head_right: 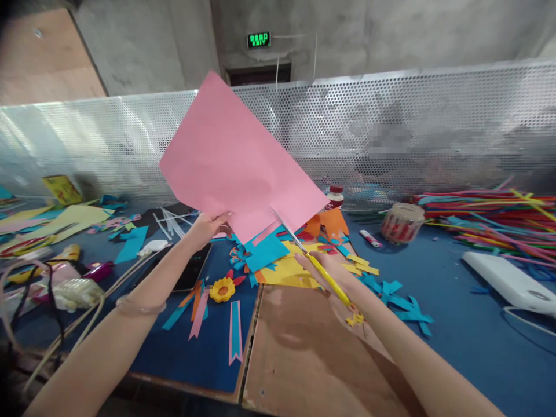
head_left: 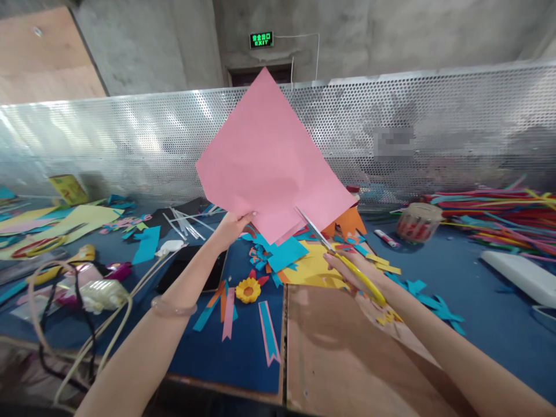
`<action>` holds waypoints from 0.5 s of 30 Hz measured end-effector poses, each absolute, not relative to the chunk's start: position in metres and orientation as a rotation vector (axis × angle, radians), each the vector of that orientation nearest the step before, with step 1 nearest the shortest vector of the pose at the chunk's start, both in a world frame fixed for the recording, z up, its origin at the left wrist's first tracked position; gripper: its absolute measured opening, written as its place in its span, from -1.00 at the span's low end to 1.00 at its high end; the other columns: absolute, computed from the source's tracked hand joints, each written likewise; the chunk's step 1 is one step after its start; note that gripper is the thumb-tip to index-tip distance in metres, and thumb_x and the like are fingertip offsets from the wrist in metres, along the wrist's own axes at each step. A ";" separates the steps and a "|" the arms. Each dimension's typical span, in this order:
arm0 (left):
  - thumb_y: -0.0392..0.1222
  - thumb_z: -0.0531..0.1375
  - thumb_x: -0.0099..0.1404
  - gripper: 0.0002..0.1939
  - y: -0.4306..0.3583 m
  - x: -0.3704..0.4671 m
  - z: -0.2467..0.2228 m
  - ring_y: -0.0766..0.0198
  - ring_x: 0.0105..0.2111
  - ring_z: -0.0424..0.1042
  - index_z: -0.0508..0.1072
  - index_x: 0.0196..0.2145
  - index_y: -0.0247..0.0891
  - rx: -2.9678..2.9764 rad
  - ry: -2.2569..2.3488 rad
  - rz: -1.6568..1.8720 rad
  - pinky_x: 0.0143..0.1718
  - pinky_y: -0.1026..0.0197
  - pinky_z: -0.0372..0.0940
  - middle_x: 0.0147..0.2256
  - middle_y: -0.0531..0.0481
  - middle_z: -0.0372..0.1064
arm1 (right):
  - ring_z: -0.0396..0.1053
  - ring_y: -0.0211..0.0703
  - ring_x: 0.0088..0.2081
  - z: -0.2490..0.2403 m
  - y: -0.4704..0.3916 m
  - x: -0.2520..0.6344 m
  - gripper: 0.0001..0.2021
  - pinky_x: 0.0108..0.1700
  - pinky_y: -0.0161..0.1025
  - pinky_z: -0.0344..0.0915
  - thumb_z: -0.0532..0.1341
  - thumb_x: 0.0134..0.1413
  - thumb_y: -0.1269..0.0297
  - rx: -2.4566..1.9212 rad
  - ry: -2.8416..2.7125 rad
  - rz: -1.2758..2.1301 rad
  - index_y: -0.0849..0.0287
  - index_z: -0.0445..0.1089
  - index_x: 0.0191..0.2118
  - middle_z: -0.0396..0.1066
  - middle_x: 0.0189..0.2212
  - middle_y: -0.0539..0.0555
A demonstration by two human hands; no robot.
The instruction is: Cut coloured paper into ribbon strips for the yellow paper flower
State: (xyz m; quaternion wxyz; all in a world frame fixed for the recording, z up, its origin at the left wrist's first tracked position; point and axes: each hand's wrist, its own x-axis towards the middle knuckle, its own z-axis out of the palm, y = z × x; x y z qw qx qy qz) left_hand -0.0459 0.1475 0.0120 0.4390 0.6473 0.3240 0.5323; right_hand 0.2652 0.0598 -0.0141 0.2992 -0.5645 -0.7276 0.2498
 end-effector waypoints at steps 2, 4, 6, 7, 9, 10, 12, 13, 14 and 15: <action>-0.15 0.20 0.22 -0.77 0.148 -0.046 0.012 0.27 -0.52 0.44 0.38 -0.20 -0.34 1.623 0.799 1.318 -0.57 0.22 0.38 -0.46 -0.02 0.40 | 0.23 -0.18 -0.51 -0.014 0.060 0.265 -0.55 -0.46 -0.23 0.19 0.10 0.01 -0.18 -1.500 -1.940 0.667 0.18 0.28 -0.50 0.27 -0.60 0.04; -0.15 0.20 0.23 -0.78 0.149 -0.046 0.011 0.27 -0.53 0.44 0.38 -0.20 -0.33 1.633 0.792 1.314 -0.57 0.22 0.38 -0.46 -0.02 0.41 | 0.25 -0.17 -0.49 -0.014 0.060 0.266 -0.54 -0.44 -0.23 0.19 0.09 0.01 -0.19 -1.504 -1.945 0.666 0.19 0.29 -0.48 0.30 -0.58 0.05; -0.15 0.19 0.24 -0.78 0.150 -0.046 0.011 0.26 -0.53 0.45 0.38 -0.20 -0.33 1.637 0.791 1.311 -0.57 0.22 0.38 -0.46 -0.03 0.41 | 0.26 -0.17 -0.49 -0.014 0.059 0.266 -0.53 -0.43 -0.23 0.19 0.09 0.00 -0.20 -1.512 -1.946 0.661 0.19 0.28 -0.49 0.31 -0.58 0.05; -0.15 0.19 0.24 -0.78 0.150 -0.046 0.010 0.25 -0.53 0.45 0.38 -0.20 -0.33 1.641 0.793 1.308 -0.57 0.22 0.38 -0.46 -0.03 0.42 | 0.26 -0.17 -0.49 -0.015 0.059 0.266 -0.53 -0.43 -0.23 0.19 0.09 0.00 -0.20 -1.516 -1.946 0.658 0.18 0.28 -0.49 0.31 -0.58 0.05; -0.14 0.19 0.24 -0.77 0.151 -0.046 0.009 0.25 -0.52 0.45 0.39 -0.19 -0.32 1.650 0.798 1.304 -0.57 0.22 0.38 -0.48 -0.03 0.41 | 0.27 -0.17 -0.49 -0.015 0.060 0.267 -0.52 -0.44 -0.23 0.18 0.09 0.00 -0.21 -1.525 -1.944 0.652 0.18 0.27 -0.51 0.31 -0.59 0.05; -0.14 0.19 0.24 -0.77 0.151 -0.046 0.009 0.25 -0.52 0.45 0.39 -0.19 -0.32 1.653 0.800 1.305 -0.57 0.22 0.38 -0.49 -0.02 0.41 | 0.27 -0.18 -0.50 -0.016 0.060 0.267 -0.52 -0.45 -0.24 0.18 0.09 0.01 -0.21 -1.531 -1.941 0.649 0.18 0.26 -0.52 0.32 -0.59 0.06; -0.14 0.19 0.24 -0.78 0.152 -0.047 0.009 0.25 -0.53 0.45 0.39 -0.20 -0.32 1.653 0.801 1.305 -0.56 0.22 0.38 -0.49 -0.02 0.41 | 0.25 -0.21 -0.52 -0.018 0.061 0.267 -0.52 -0.47 -0.25 0.17 0.08 0.03 -0.20 -1.544 -1.933 0.641 0.18 0.27 -0.51 0.31 -0.60 0.05; -0.13 0.19 0.24 -0.78 0.152 -0.047 0.009 0.26 -0.53 0.45 0.40 -0.21 -0.32 1.651 0.804 1.306 -0.56 0.22 0.38 -0.49 -0.02 0.41 | 0.24 -0.24 -0.54 -0.019 0.062 0.267 -0.52 -0.48 -0.26 0.17 0.08 0.05 -0.19 -1.551 -1.929 0.635 0.19 0.28 -0.50 0.30 -0.61 0.03; -0.13 0.19 0.24 -0.78 0.152 -0.047 0.009 0.26 -0.53 0.44 0.40 -0.22 -0.32 1.648 0.807 1.303 -0.56 0.22 0.38 -0.48 -0.03 0.41 | 0.22 -0.27 -0.56 -0.020 0.063 0.267 -0.52 -0.49 -0.27 0.17 0.08 0.07 -0.18 -1.557 -1.924 0.629 0.19 0.28 -0.49 0.28 -0.61 0.00; -0.13 0.19 0.24 -0.79 0.151 -0.047 0.009 0.27 -0.54 0.44 0.40 -0.23 -0.32 1.646 0.809 1.301 -0.56 0.23 0.37 -0.47 -0.03 0.42 | 0.20 -0.31 -0.57 -0.022 0.063 0.266 -0.53 -0.49 -0.29 0.17 0.08 0.09 -0.17 -1.562 -1.918 0.623 0.20 0.29 -0.47 0.26 -0.62 -0.03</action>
